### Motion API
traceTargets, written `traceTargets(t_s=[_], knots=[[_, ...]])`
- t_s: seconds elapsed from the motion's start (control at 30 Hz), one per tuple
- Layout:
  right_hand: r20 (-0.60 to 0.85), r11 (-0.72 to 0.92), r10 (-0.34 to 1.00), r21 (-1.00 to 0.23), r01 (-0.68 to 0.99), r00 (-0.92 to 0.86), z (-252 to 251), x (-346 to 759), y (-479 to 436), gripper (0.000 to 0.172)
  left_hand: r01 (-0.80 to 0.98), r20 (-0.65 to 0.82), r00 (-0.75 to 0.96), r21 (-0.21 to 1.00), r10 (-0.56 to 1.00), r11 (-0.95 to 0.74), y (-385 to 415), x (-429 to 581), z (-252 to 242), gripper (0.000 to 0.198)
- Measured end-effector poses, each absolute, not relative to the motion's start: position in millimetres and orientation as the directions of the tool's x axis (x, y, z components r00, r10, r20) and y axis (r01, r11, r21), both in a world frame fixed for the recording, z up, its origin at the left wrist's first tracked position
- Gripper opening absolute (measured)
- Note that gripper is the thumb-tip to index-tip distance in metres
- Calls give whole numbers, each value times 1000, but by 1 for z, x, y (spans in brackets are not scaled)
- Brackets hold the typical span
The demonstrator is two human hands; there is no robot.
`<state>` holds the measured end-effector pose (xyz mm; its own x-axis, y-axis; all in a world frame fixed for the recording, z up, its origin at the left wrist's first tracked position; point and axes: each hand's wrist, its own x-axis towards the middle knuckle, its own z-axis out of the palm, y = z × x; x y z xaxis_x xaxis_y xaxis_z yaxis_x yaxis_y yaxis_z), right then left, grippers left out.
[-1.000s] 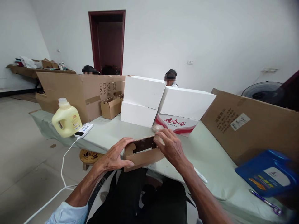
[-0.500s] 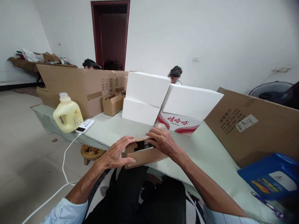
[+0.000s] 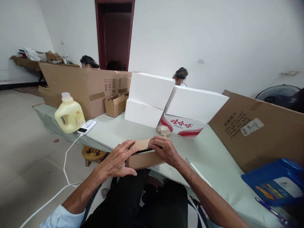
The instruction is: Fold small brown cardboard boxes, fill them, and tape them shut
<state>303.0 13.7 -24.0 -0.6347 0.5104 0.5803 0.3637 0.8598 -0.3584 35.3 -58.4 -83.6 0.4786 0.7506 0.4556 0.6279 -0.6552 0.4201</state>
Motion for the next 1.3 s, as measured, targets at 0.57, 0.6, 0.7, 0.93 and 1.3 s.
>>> traceTargets(t_s=[0.57, 0.6, 0.7, 0.93, 1.3], knots=[[521, 477, 846, -835, 274, 114, 2, 384, 27, 38, 630, 476, 456, 425, 752, -650, -37, 7, -81, 72], [518, 450, 839, -833, 321, 167, -2, 399, 32, 41, 640, 485, 443, 418, 754, -645, -32, -1, -82, 71], [494, 315, 820, -811, 493, 290, -20, 446, 49, 52, 668, 502, 419, 394, 757, -631, -21, -21, -87, 72], [436, 58, 805, -731, 680, 401, -87, 508, 79, 56, 696, 467, 440, 361, 767, -620, -12, -29, -85, 69], [557, -53, 776, -411, 910, 296, -106, 480, 199, 34, 725, 450, 419, 358, 789, -588, -14, -25, -89, 73]])
